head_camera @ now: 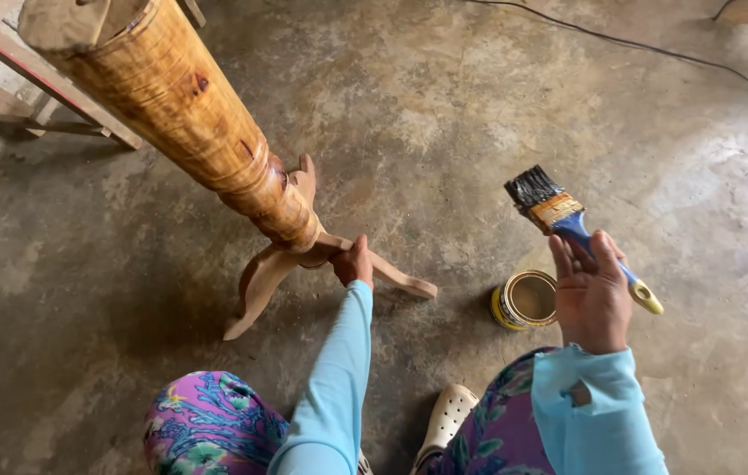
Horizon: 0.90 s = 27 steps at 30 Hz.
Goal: The person varnishes the wooden base and leg of a table stand using a paintbrush.
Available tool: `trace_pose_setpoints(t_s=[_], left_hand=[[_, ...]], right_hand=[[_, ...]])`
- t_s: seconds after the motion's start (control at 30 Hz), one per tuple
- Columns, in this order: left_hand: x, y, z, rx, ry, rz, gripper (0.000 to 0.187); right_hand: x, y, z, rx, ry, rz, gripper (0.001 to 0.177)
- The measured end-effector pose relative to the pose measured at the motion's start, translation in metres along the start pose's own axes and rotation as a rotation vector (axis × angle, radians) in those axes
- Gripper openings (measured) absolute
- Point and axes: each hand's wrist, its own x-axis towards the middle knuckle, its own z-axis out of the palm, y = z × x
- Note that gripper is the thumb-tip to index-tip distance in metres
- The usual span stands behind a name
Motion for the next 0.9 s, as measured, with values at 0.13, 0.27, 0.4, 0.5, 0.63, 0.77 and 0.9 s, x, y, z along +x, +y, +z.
trace_pose_setpoints(t_s=[0.13, 0.27, 0.4, 0.5, 0.63, 0.77, 0.9], left_hand=[[0.008, 0.007, 0.002, 0.219, -0.03, -0.034, 0.073], [0.021, 0.008, 0.004, 0.336, -0.163, 0.001, 0.06], [0.03, 0.01, -0.01, 0.401, -0.415, 0.082, 0.055], [0.035, 0.015, -0.016, 0.478, -0.56, 0.127, 0.058], [0.043, 0.011, -0.044, 0.541, -0.604, 0.198, 0.07], [0.058, 0.029, -0.092, 0.655, -0.716, 0.143, 0.074], [0.098, 0.023, -0.135, 0.77, -0.859, 0.254, 0.07]], right_hand=[[-0.002, -0.006, 0.005, -0.001, 0.077, -0.014, 0.015], [0.002, -0.003, 0.003, -0.04, -0.005, 0.026, 0.014], [-0.004, 0.012, 0.013, -0.052, -0.038, 0.091, 0.015], [-0.004, 0.024, 0.022, -0.018, -0.083, 0.121, 0.013], [-0.009, 0.03, 0.03, -0.029, -0.083, 0.18, 0.016], [-0.006, 0.037, 0.03, -0.017, -0.107, 0.233, 0.015], [-0.011, 0.046, 0.038, -0.02, -0.125, 0.279, 0.015]])
